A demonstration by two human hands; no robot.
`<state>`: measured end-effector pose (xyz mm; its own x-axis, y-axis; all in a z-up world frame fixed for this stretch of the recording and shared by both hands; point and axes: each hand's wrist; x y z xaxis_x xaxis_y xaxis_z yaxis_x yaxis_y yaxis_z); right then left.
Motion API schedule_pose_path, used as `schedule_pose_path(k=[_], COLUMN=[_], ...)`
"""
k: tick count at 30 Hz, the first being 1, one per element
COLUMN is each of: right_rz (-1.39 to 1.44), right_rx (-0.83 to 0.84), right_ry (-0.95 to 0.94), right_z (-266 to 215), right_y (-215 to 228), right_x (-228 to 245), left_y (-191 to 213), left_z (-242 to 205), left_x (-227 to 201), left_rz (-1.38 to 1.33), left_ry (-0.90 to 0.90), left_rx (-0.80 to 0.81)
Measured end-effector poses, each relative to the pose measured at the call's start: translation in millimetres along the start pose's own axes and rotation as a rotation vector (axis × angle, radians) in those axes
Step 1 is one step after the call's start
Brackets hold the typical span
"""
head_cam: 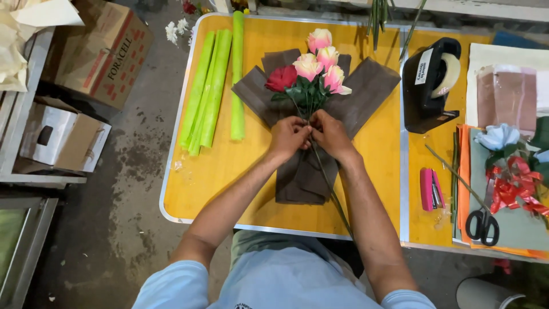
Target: The person arranges a bouquet of artificial roses on a yellow table, placing pink, red, and white flowers together on brown wrapping paper. They adjust the stems and position the flowers to form a cohesive arrangement.
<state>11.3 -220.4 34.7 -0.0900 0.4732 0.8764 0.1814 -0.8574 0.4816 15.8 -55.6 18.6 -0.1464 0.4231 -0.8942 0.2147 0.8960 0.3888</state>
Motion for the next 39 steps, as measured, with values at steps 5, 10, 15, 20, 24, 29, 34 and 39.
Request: schedule_pose_path(k=[5, 10, 15, 20, 24, 29, 34, 39], right_rz=[-0.010, -0.002, 0.012, 0.026, 0.086, 0.108, 0.095, 0.078], right_rx=[-0.004, -0.003, 0.062, 0.061, 0.051, 0.040, 0.040, 0.043], right_ry=[-0.002, -0.025, -0.076, -0.146, -0.152, -0.130, -0.120, -0.102], right_z=[4, 3, -3, -4, -7, -8, -7, -8], right_y=[-2, 1, 10, 11, 13, 13, 13, 12], right_x=[-3, 6, 37, 42, 53, 51, 47, 45], left_y=[8, 4, -2, 5, 10, 14, 16, 17], left_z=[9, 9, 0, -12, -18, -20, -22, -25], left_x=[1, 7, 5, -2, -7, -10, -14, -18], left_rz=[-0.052, -0.148, 0.036, 0.064, 0.065, 0.102, 0.095, 0.045], left_ry=[-0.015, -0.046, 0.041, 0.055, 0.042, 0.036, 0.036, 0.033], left_rx=[-0.136, -0.178, -0.002, 0.007, -0.004, 0.024, 0.027, -0.003])
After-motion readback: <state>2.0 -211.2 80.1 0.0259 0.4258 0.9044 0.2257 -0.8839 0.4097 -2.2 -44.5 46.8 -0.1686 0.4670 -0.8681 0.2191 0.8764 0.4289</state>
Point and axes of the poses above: each hand's wrist, its own z-axis towards the middle knuckle, its own y-axis out of the back of the hand, x = y × z, and after that the axes turned 14 degrees about z, right-handed
